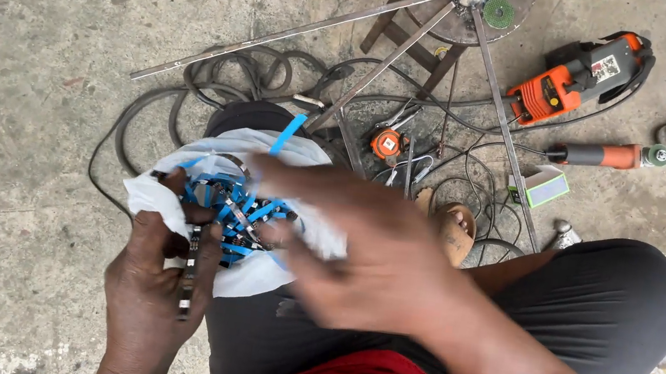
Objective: The person sits on the floor and handles a small circular object with blue tape, then places it into a white plastic bag. They then pick up a green circular object and attach it to the center of a metal star-shaped structure on the floor.
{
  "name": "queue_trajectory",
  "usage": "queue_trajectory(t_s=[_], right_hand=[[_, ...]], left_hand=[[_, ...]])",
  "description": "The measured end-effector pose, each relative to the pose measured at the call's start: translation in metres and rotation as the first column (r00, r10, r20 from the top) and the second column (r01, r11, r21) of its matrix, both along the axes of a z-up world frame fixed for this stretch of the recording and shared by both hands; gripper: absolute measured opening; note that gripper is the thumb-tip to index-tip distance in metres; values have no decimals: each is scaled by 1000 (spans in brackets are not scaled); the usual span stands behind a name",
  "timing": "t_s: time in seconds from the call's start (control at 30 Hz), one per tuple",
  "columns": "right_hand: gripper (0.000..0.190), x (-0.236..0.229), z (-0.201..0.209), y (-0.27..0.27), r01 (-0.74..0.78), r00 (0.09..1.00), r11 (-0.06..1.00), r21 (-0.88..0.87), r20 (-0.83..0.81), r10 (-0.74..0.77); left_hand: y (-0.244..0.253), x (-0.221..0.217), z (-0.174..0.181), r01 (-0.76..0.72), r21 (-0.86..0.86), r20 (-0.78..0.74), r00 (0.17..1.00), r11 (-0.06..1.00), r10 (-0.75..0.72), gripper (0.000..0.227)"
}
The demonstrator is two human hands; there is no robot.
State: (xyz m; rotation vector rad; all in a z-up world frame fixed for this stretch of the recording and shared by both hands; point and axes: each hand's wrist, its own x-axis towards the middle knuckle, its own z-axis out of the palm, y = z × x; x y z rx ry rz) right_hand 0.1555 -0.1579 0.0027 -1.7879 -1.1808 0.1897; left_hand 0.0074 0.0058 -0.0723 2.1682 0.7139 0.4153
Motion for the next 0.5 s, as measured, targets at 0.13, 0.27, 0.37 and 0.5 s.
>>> queue_trajectory(t_s=[0.13, 0.27, 0.37, 0.5], right_hand=[[37, 38, -97, -54, 322, 946, 939, 125, 0, -324], [77, 22, -249, -89, -79, 960, 759, -647, -254, -117], [50, 14, -287, -101, -118, 965, 843, -525, -261, -28], [14, 24, -180, -112, -87, 970, 841, -534, -239, -51]], left_hand=[[1, 6, 2, -69, -151, 77, 994, 986, 81, 69], [0, 14, 5, -70, -233, 128, 987, 970, 102, 68], [1, 16, 7, -73, -256, 141, 984, 964, 111, 68], [4, 16, 6, -123, -345, 134, 975, 930, 179, 68]])
